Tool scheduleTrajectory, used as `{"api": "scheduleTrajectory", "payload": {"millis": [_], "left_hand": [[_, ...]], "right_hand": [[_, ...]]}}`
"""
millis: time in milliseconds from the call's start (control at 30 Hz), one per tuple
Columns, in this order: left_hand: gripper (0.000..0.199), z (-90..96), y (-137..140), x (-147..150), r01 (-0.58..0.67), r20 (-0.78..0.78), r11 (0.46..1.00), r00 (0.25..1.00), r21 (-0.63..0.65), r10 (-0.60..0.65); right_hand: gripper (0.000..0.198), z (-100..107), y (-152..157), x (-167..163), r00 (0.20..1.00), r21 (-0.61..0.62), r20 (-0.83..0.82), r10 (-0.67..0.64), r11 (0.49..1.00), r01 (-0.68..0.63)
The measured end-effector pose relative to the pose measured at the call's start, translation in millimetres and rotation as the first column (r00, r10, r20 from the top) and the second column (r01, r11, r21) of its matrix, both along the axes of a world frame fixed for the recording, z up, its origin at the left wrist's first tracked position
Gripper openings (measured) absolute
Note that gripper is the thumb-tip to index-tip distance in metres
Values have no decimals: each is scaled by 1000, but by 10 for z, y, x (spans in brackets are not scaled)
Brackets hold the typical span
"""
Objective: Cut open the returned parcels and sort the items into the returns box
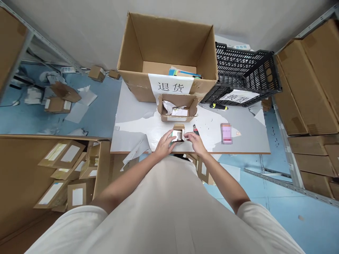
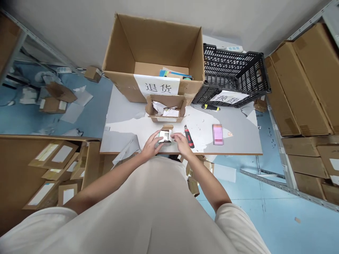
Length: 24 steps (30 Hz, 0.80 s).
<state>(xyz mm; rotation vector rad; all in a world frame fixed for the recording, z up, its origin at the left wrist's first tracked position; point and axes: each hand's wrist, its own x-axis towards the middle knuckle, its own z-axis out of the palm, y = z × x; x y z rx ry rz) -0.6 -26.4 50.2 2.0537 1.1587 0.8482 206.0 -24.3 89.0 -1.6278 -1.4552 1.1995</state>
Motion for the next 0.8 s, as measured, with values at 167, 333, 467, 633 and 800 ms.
{"api": "scheduleTrajectory", "payload": {"millis": [167,333,467,633,800], "left_hand": [[25,-43,-55,-26,49,5,999,999,20,-49],[25,-54,-168,-59,1,38,999,999,-41,0],[29,-57,-193,-41,-18,58,996,998,-90,23],[28,-35,-147,-28,-15,52,995,998,-101,21],[36,-39,-113,-16,-9,103,989,994,-146,24]], "right_hand": [[60,-220,219,-157,972,-200,-169,-166,971,131],[82,-172,325,-191,919,-69,-392,34,995,-66],[89,-51,155,-151,966,141,-196,169,980,-143],[62,52,51,-48,874,264,193,445,835,-483],[42,23,100,20,763,246,398,509,743,-623]]}}
